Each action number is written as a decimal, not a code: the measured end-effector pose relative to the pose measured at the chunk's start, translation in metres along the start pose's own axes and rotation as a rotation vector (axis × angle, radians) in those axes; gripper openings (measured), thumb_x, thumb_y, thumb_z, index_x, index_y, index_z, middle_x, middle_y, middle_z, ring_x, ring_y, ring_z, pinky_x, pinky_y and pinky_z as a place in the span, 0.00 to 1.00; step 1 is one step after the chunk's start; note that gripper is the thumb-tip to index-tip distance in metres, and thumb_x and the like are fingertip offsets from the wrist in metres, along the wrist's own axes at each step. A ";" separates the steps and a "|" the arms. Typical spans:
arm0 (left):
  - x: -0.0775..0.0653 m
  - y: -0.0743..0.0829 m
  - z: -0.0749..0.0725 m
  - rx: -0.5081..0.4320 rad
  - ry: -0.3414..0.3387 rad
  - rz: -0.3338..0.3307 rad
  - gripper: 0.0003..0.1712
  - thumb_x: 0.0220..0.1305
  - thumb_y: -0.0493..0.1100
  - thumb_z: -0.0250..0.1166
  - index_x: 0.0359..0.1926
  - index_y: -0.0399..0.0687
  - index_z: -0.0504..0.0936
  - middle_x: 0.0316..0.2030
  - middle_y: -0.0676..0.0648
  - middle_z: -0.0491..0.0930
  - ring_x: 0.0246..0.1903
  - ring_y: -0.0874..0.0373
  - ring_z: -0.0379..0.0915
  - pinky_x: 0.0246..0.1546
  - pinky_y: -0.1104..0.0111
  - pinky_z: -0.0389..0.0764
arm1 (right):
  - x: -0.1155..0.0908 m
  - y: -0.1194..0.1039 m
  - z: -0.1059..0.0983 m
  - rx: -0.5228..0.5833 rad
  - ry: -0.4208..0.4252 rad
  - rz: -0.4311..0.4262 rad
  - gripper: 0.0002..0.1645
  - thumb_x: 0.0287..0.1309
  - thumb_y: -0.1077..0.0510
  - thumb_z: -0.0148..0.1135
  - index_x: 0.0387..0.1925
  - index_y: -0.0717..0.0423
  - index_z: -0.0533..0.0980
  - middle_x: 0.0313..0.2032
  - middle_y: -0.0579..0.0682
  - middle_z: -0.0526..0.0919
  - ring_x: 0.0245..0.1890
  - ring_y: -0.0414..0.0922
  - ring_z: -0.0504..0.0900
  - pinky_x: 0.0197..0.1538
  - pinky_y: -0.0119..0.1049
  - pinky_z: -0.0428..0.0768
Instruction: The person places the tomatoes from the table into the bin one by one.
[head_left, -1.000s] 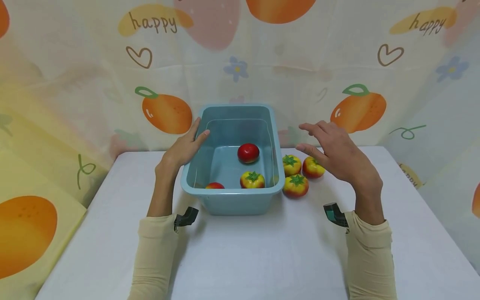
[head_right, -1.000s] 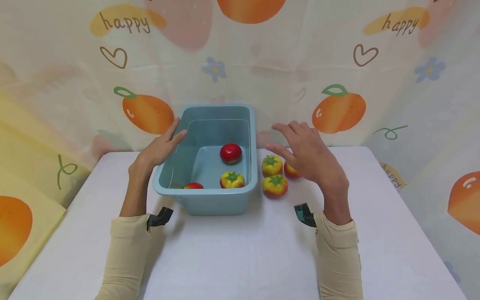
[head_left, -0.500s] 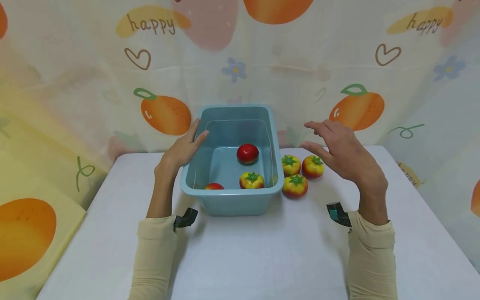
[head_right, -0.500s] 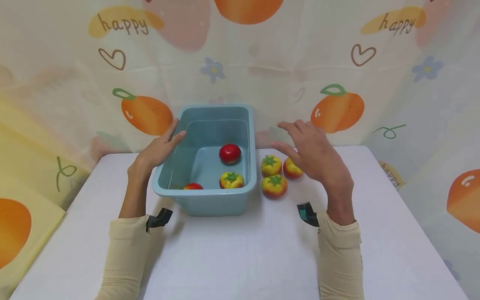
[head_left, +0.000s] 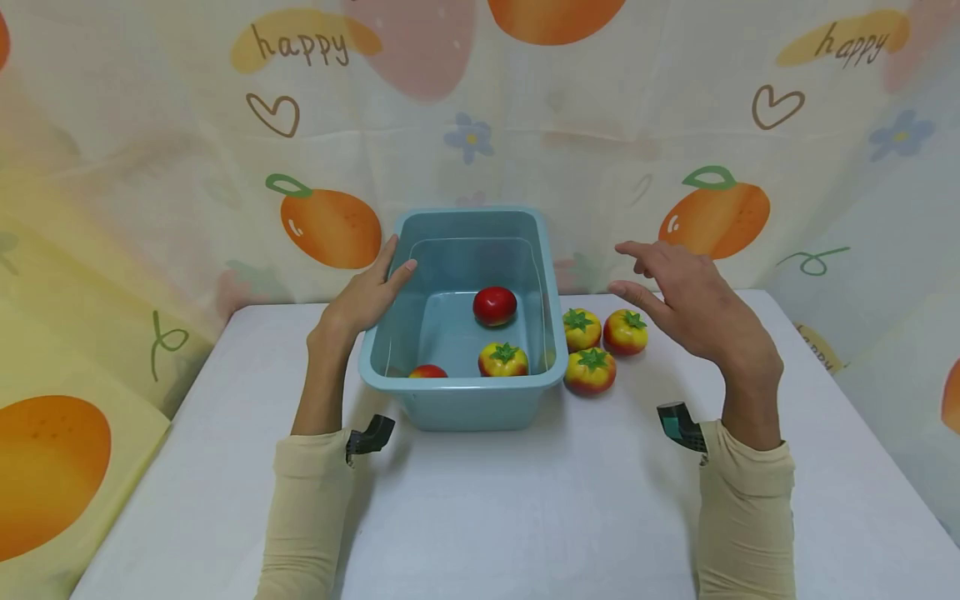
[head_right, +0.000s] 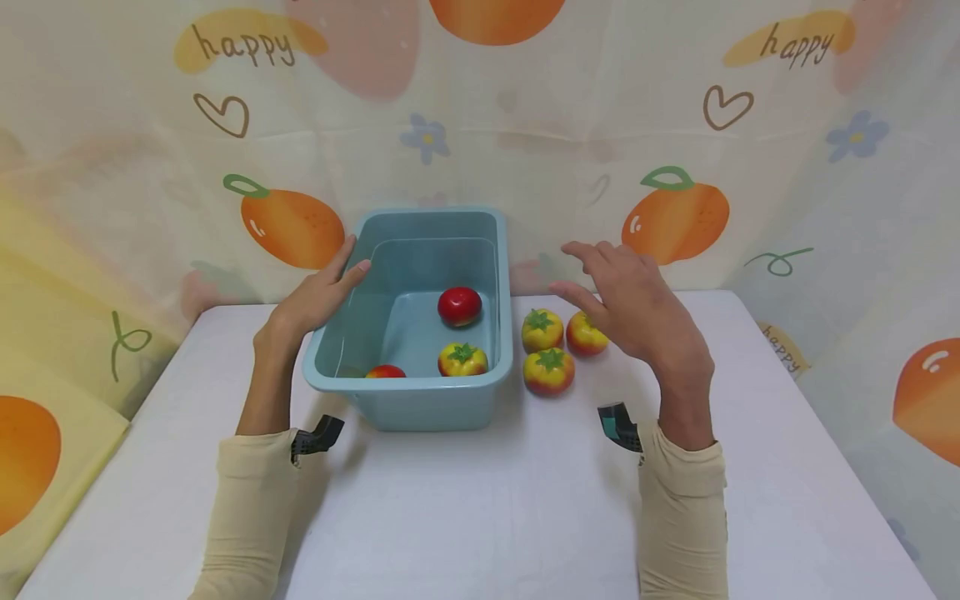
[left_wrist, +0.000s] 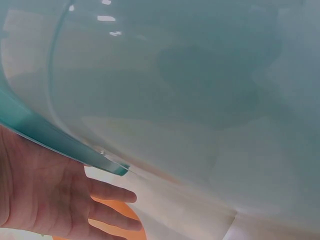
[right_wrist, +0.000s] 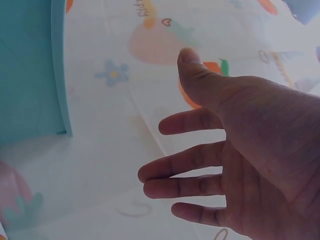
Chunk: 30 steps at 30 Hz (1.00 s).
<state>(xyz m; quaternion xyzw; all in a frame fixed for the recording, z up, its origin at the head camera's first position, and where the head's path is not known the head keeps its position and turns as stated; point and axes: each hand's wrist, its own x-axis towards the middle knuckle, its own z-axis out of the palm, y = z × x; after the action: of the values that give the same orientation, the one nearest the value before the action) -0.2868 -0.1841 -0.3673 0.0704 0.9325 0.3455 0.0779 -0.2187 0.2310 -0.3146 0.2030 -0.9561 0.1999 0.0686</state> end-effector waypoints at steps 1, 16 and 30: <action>0.000 0.000 0.000 -0.001 0.000 -0.002 0.50 0.76 0.75 0.39 0.85 0.64 0.29 0.86 0.46 0.39 0.81 0.31 0.48 0.72 0.31 0.65 | -0.001 0.001 0.000 0.000 0.001 0.002 0.37 0.74 0.41 0.59 0.77 0.52 0.65 0.58 0.63 0.82 0.60 0.60 0.78 0.71 0.67 0.69; 0.000 0.001 0.001 0.002 0.008 0.008 0.50 0.75 0.76 0.39 0.84 0.67 0.28 0.86 0.49 0.37 0.81 0.31 0.50 0.70 0.32 0.68 | 0.001 0.004 0.002 0.012 -0.041 0.003 0.38 0.76 0.41 0.57 0.78 0.52 0.64 0.55 0.62 0.84 0.57 0.58 0.79 0.69 0.66 0.71; 0.001 0.000 -0.001 0.001 0.002 0.010 0.50 0.75 0.75 0.39 0.85 0.64 0.29 0.86 0.46 0.38 0.81 0.30 0.49 0.70 0.32 0.68 | 0.001 0.006 0.000 -0.049 -0.073 0.081 0.41 0.75 0.36 0.55 0.79 0.51 0.61 0.54 0.63 0.83 0.57 0.61 0.79 0.64 0.66 0.77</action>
<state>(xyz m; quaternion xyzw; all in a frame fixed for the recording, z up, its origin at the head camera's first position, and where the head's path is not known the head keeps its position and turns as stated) -0.2878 -0.1847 -0.3666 0.0748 0.9324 0.3454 0.0754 -0.2222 0.2356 -0.3159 0.1695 -0.9700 0.1714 0.0305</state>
